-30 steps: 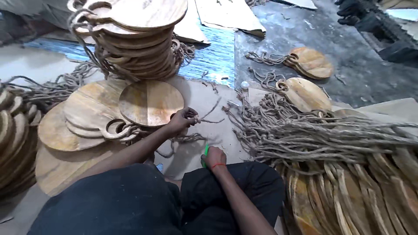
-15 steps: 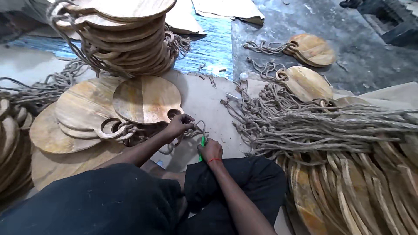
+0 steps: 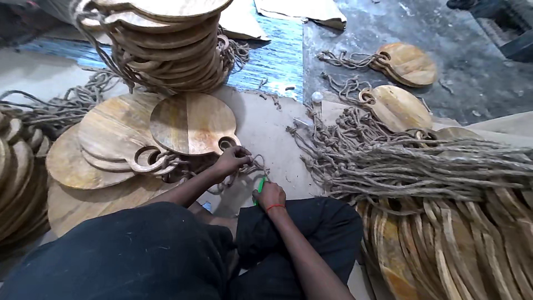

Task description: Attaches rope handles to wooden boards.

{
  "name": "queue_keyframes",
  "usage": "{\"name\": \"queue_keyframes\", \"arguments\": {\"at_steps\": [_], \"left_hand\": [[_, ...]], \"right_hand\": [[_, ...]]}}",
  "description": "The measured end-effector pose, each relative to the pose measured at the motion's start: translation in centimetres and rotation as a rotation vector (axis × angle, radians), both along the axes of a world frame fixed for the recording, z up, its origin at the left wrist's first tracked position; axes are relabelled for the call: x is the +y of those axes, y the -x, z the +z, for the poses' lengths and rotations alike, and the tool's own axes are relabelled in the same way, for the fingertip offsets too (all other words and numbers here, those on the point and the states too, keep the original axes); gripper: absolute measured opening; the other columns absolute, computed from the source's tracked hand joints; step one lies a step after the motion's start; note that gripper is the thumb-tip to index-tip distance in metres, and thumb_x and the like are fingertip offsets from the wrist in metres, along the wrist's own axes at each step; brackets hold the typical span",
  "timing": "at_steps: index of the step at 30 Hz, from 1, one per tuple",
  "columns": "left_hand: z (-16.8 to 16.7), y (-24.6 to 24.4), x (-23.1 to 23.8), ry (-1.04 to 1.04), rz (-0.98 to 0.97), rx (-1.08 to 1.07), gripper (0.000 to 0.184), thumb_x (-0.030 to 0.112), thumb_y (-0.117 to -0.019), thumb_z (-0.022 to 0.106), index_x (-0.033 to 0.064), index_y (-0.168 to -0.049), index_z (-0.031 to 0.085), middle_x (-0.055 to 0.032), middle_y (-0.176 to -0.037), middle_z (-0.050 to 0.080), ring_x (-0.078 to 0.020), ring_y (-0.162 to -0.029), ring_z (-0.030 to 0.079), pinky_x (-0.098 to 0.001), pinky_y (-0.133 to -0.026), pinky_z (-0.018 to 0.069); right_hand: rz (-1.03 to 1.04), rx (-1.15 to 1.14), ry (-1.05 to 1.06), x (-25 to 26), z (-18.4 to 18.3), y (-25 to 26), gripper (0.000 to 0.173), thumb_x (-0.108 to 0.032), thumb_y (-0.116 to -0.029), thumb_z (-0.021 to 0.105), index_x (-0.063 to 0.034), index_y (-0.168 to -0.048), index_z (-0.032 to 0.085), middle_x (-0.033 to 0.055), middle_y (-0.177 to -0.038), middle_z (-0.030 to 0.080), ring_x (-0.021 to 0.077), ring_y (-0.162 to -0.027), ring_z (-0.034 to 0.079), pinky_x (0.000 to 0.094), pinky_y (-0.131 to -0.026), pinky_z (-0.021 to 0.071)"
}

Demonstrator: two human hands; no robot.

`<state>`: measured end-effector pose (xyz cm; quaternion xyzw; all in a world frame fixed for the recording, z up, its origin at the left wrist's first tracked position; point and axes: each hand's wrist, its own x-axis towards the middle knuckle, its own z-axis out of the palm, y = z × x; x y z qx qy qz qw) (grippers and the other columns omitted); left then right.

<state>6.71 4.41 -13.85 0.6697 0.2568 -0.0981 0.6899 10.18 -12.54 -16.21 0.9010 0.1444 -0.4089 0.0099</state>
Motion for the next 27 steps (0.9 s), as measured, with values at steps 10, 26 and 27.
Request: {"name": "queue_keyframes", "arguments": {"at_steps": [10,26,27], "left_hand": [[2.7,-2.2,-0.2,0.063,-0.154,-0.117,0.016,0.005,-0.1048,0.056,-0.0033,-0.118,0.061,-0.0082,-0.093,0.067,-0.0121,-0.074,0.067,-0.0279,-0.07,0.0584],[-4.7,-4.0,-4.7,-0.269,-0.466,0.028,0.033,0.027,-0.0978,0.073,0.0008,-0.117,0.07,-0.0162,-0.101,0.072,-0.027,-0.091,0.068,-0.0495,-0.088,0.0541],[-5.1,-3.9,-4.3,-0.293,-0.454,0.045,0.032,0.028,-0.0983,0.072,0.0016,-0.115,0.071,-0.016,-0.1,0.072,-0.0273,-0.091,0.068,-0.0502,-0.088,0.0536]], "right_hand": [[-0.328,-0.395,-0.739,-7.1,5.7,-3.9,0.024,-0.02,-0.1021,0.065,0.0007,-0.114,0.07,0.0185,-0.106,0.073,0.034,-0.097,0.071,0.0574,-0.088,0.0554],[-0.512,0.136,-0.786,-7.7,-1.9,-6.7,0.016,-0.012,-0.1011,0.066,-0.0023,-0.112,0.072,0.0101,-0.095,0.073,0.0155,-0.071,0.064,0.0341,-0.069,0.0553],[-0.527,0.134,-0.793,-7.7,-2.2,-6.8,0.016,-0.012,-0.1006,0.067,-0.0016,-0.112,0.072,0.0114,-0.095,0.072,0.017,-0.074,0.065,0.0358,-0.072,0.0564]]}}
